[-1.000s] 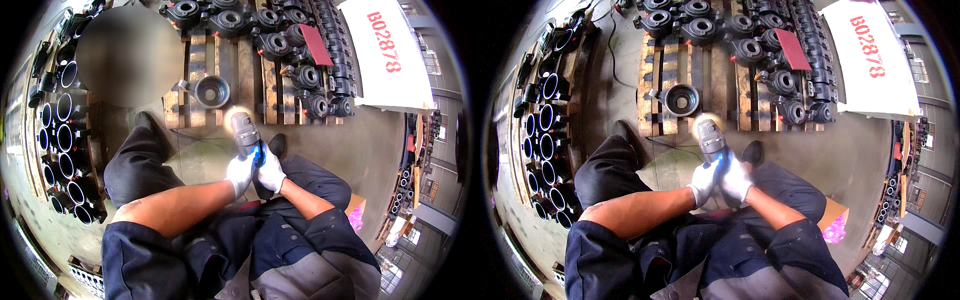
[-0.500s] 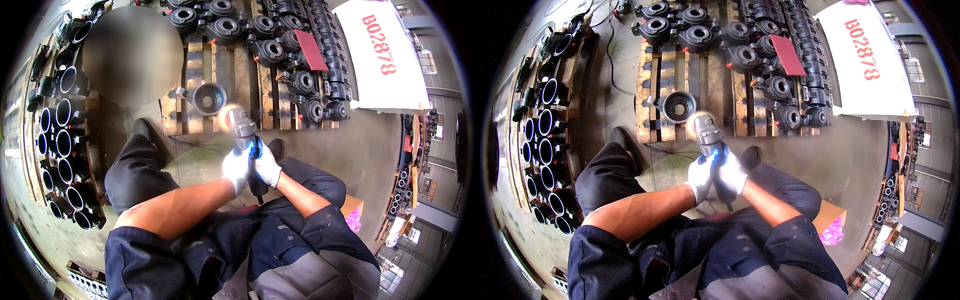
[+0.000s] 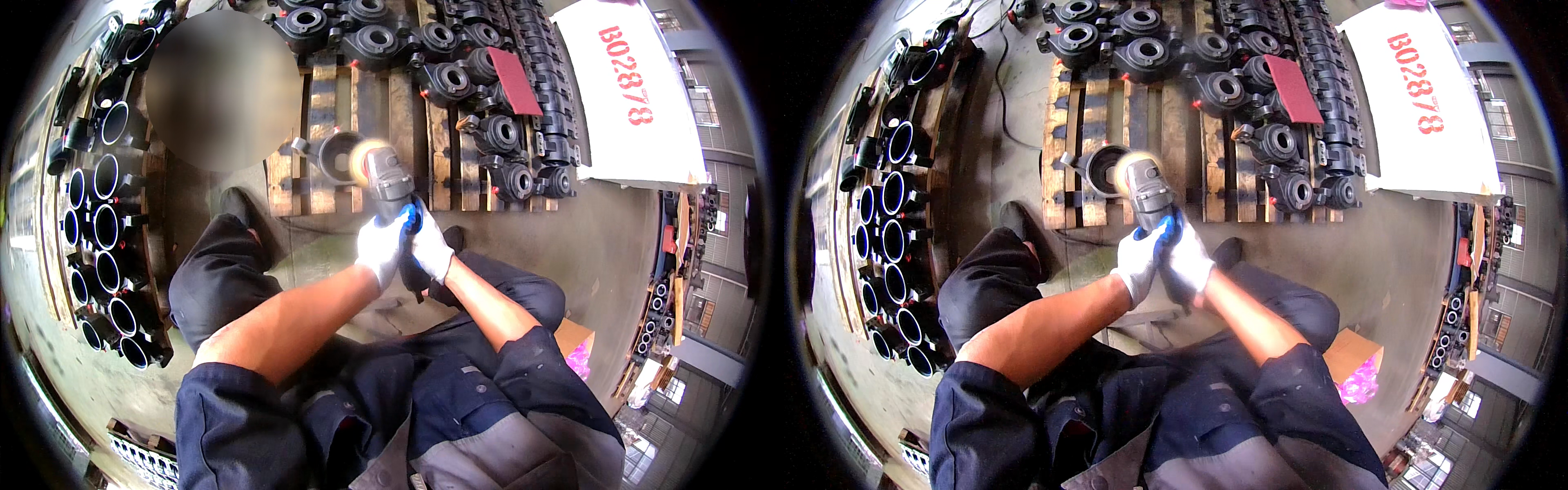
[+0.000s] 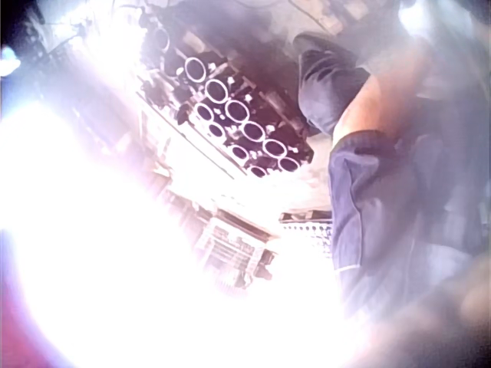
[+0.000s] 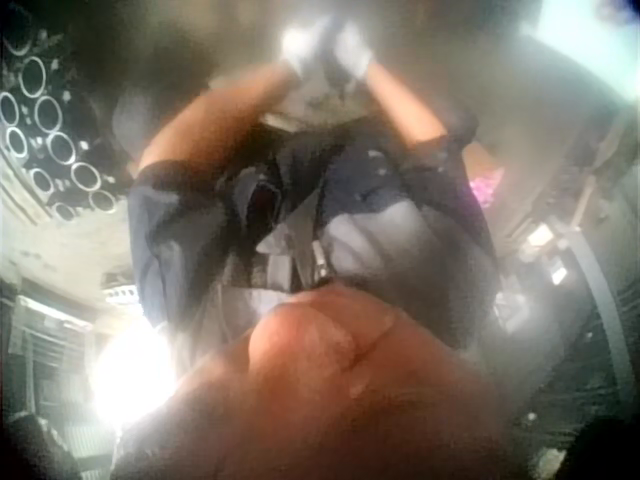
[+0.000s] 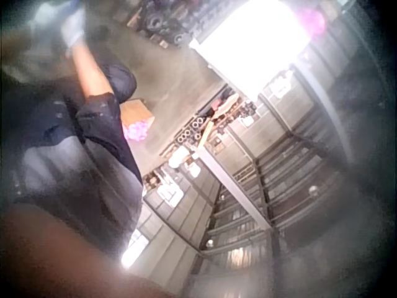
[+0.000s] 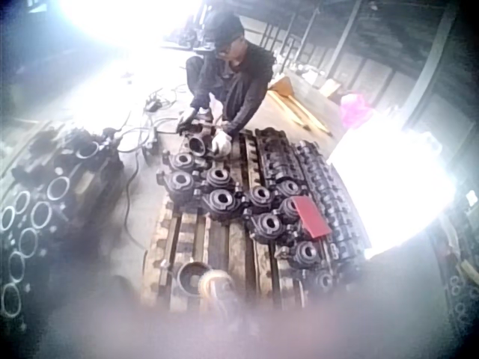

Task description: The person uses an angle grinder with a wire brush attachment to clean and polish various black metal components resting on a wooden pallet.

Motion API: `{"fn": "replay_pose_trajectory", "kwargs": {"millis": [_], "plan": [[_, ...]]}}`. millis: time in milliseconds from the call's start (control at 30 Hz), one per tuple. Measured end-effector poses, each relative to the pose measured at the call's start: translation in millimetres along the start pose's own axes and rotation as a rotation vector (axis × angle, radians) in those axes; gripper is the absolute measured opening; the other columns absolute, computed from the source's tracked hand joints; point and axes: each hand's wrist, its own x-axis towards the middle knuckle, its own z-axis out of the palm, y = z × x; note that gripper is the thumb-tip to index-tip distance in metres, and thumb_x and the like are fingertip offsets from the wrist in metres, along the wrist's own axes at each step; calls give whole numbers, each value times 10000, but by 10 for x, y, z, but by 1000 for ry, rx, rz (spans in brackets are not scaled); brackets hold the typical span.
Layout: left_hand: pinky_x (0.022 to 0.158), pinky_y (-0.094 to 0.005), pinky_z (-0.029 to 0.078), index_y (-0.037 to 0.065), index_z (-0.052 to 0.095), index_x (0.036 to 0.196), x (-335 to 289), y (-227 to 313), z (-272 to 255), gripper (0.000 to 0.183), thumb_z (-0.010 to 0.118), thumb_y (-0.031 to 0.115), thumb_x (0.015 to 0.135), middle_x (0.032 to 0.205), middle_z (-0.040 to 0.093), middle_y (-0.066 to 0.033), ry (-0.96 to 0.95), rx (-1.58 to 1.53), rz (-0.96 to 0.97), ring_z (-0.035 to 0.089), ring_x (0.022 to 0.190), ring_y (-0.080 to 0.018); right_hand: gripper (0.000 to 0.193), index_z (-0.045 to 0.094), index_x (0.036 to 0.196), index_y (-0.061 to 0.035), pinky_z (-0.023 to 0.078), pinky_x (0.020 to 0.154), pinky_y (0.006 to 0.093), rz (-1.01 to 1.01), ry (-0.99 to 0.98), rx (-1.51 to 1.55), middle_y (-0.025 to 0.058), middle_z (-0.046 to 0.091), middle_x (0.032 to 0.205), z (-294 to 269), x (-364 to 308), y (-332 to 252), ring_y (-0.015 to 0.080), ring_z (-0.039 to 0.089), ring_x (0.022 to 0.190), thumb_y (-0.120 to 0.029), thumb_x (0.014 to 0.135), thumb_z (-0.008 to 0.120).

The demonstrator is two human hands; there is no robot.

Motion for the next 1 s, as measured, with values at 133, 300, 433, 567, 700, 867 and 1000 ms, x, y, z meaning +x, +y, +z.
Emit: {"fn": "replay_pose_trajectory", "kwargs": {"millis": [133,300,433,567,700,867,1000], "plan": [[885,-291,481,-8,672,1217,59,84,-57,441,755,301,915,1118,703,-56,4,6,-5,607,962,-124,352,501,1356,-72,514,929,315,-127,-16,-75,72,629,1216,70,91,-41,151,595,1089,-63,1006,530],[888,-315,493,7,651,1253,125,163,-140,539,758,386,885,1135,701,-85,21,-29,61,626,979,-164,463,516,1341,-55,526,918,389,-179,77,-365,184,675,1182,104,312,46,257,653,1079,-152,909,648],[921,-310,491,38,603,1319,231,145,-243,541,760,331,891,1177,684,-80,15,-63,87,627,1017,-160,579,480,1378,-75,526,924,442,-150,55,-477,249,676,1163,136,470,157,380,664,1116,-200,851,683],[920,-312,492,57,584,1344,330,66,-321,559,756,338,894,1198,673,-69,-52,-127,55,625,1029,-163,574,471,1383,-86,527,907,464,-138,60,-515,265,674,1147,168,522,231,411,656,1110,-206,856,664],[938,-318,492,43,594,1323,371,11,-354,540,773,314,891,1195,673,-53,-37,-155,-30,626,1045,-163,515,480,1364,-99,523,891,484,-101,58,-566,280,664,1148,166,539,305,446,637,1112,-254,895,626],[935,-319,498,34,601,1307,433,-118,-373,513,768,299,902,1182,676,-49,-22,-195,-30,626,1036,-163,507,471,1365,-116,508,905,500,-96,-8,-587,281,658,1159,147,484,182,456,621,1126,-311,919,613],[925,-314,501,27,599,1308,448,-151,-387,512,762,303,909,1186,671,-50,-34,-175,-29,625,1028,-160,516,467,1373,-119,502,921,494,-44,-14,-628,276,652,1179,145,452,81,457,615,1136,-316,920,617]]}}
